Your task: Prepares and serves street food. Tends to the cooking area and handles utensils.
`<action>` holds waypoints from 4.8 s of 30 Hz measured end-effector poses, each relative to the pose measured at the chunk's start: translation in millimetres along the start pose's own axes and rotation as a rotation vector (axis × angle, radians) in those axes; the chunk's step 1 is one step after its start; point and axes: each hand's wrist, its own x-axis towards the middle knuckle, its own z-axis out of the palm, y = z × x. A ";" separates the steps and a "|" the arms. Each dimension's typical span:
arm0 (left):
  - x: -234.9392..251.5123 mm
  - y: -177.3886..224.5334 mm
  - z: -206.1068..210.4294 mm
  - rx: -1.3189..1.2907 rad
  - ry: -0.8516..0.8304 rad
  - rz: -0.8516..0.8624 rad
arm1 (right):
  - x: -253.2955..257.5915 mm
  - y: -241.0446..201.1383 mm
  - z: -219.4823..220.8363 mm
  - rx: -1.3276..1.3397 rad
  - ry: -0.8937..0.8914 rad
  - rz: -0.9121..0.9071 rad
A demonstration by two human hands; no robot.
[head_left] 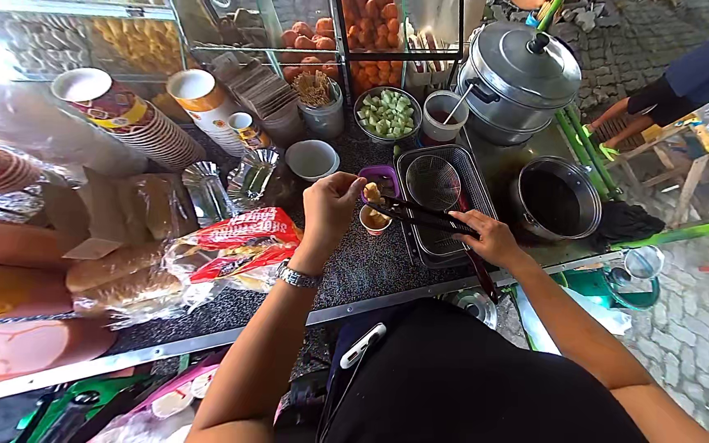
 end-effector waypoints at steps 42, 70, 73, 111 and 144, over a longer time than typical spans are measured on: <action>-26.6 -0.1 -44.7 -0.149 0.281 -0.026 | -3.7 -24.8 22.5 -0.308 -0.127 -0.019; -61.4 -19.6 34.0 -1.068 0.255 -0.432 | -32.7 -27.9 -8.7 -0.295 0.159 -0.024; -66.4 -23.8 38.1 -1.014 0.192 -0.396 | -31.5 -27.6 -12.5 -0.302 0.138 -0.076; -78.6 11.6 95.5 0.220 -0.650 0.087 | -66.1 9.4 -42.9 -0.172 -0.029 0.612; -133.3 -144.5 -157.9 0.371 -0.755 -0.358 | 113.5 -198.6 62.2 -0.369 -0.314 -0.122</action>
